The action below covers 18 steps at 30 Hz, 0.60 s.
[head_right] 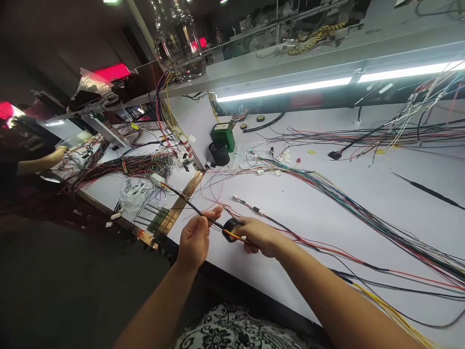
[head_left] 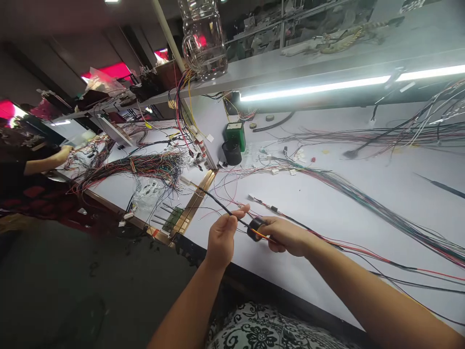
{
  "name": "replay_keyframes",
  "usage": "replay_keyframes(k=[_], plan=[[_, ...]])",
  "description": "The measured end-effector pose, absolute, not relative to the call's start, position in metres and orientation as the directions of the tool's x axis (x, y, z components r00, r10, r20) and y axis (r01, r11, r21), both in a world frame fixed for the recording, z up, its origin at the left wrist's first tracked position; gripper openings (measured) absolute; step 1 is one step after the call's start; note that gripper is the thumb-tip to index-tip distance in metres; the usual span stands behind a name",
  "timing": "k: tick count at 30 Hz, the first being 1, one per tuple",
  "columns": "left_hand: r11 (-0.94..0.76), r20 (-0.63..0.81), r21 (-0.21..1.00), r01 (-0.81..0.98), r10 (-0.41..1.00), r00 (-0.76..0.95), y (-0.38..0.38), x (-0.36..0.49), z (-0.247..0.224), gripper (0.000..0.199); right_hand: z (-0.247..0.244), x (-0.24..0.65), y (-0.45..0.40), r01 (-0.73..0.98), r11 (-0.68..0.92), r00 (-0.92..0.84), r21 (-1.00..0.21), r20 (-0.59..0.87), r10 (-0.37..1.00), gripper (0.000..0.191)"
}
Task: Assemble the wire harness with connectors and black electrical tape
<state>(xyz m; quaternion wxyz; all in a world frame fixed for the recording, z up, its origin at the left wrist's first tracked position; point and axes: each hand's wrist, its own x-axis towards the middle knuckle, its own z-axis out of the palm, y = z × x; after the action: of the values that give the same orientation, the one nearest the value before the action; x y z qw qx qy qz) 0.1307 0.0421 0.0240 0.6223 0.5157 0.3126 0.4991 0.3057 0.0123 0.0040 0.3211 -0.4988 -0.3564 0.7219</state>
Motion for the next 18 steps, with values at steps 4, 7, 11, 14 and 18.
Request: replay_keyframes(k=[4,7,11,14,18], plan=[[-0.227,0.227,0.972,-0.054,0.871,0.435,0.048,0.124,0.035,0.024,0.015,0.323,0.009,-0.054,-0.466,-0.417,-0.883,-0.404,0.814,0.037],[-0.232,0.201,0.97,0.078,0.936,0.289,0.048,0.129,0.042,0.021,0.019,0.322,-0.001,-0.004,-0.042,-0.3,-0.999,-0.039,0.953,0.055],[-0.112,0.103,0.992,0.062,0.985,0.142,0.044,0.14,0.043,0.023,0.015,0.305,-0.011,0.355,0.532,-0.317,-0.768,0.437,0.842,0.051],[-0.062,0.059,0.998,0.03,0.993,0.103,0.044,0.143,0.04,0.024,0.012,0.294,-0.013,0.496,0.632,-0.378,-0.595,0.508,0.774,0.044],[0.06,-0.039,0.965,-0.256,0.996,0.085,0.043,0.144,0.032,0.025,0.012,0.294,-0.01,0.396,0.56,-0.142,-0.728,0.554,0.82,0.026]])
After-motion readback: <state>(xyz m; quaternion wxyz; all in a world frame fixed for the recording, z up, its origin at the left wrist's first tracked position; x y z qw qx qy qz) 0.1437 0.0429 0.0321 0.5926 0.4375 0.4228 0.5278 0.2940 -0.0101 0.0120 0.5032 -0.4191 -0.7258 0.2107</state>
